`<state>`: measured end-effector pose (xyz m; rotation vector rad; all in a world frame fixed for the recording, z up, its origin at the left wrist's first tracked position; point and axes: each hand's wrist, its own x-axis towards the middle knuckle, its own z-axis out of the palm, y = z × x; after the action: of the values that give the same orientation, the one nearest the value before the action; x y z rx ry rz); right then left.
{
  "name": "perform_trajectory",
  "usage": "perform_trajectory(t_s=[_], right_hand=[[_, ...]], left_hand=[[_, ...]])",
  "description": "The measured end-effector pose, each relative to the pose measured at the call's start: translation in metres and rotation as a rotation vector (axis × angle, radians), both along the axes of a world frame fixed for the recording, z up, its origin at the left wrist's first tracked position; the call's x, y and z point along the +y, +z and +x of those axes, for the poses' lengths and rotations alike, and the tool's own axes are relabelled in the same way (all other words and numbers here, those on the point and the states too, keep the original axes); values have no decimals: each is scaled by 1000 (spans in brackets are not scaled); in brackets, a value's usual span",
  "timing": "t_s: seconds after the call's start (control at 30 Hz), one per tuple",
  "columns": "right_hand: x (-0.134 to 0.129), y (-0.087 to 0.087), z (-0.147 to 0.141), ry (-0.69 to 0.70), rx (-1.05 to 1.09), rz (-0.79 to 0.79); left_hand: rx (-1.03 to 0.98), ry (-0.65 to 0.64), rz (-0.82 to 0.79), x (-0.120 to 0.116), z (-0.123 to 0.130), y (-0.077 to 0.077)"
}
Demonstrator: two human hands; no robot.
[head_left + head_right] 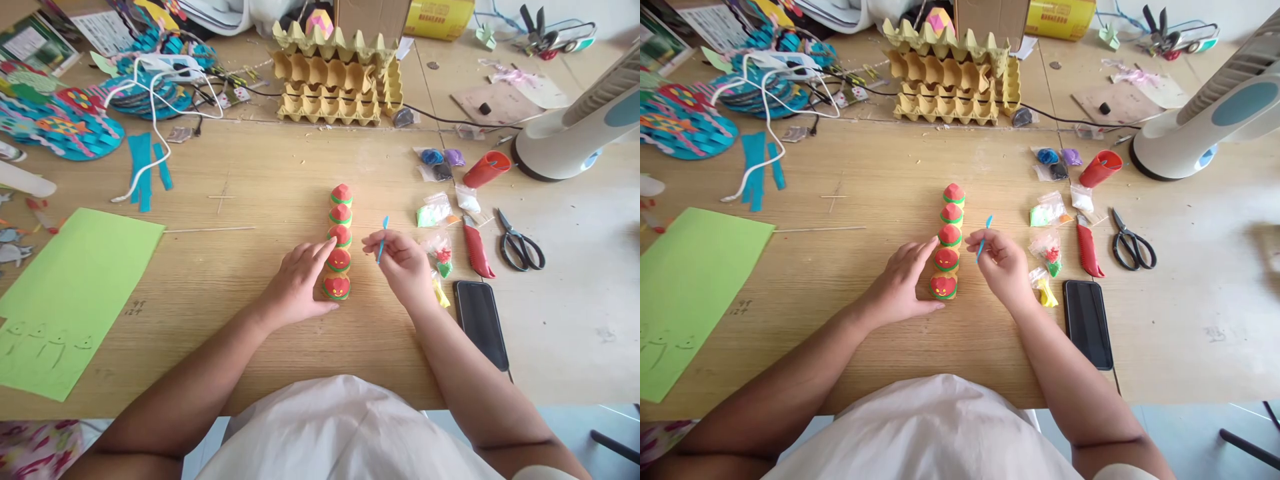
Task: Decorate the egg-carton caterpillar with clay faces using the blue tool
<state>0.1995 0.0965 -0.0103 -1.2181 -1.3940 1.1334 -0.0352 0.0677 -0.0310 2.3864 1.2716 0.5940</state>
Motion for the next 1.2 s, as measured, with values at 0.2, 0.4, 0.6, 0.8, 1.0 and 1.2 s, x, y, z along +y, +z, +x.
perform_trajectory(t_s=[0.2, 0.4, 0.6, 0.8, 1.0, 1.2], right_hand=[[0, -11, -4, 73, -444, 199], [-1, -17, -7, 173, -378, 196], [-3, -21, -14, 194, -317, 83], [-3, -20, -17, 181, -259, 15], [-4, -17, -19, 166, -234, -28], [-3, -19, -19, 168, -224, -50]], left_hand=[[-8, -2, 19, 0, 0, 0], [-9, -6, 9, -1, 1, 1], [-28, -15, 4, 0, 1, 0], [-17, -10, 4, -1, 2, 0], [-30, -13, 4, -1, 2, 0], [-12, -6, 7, -1, 2, 1]])
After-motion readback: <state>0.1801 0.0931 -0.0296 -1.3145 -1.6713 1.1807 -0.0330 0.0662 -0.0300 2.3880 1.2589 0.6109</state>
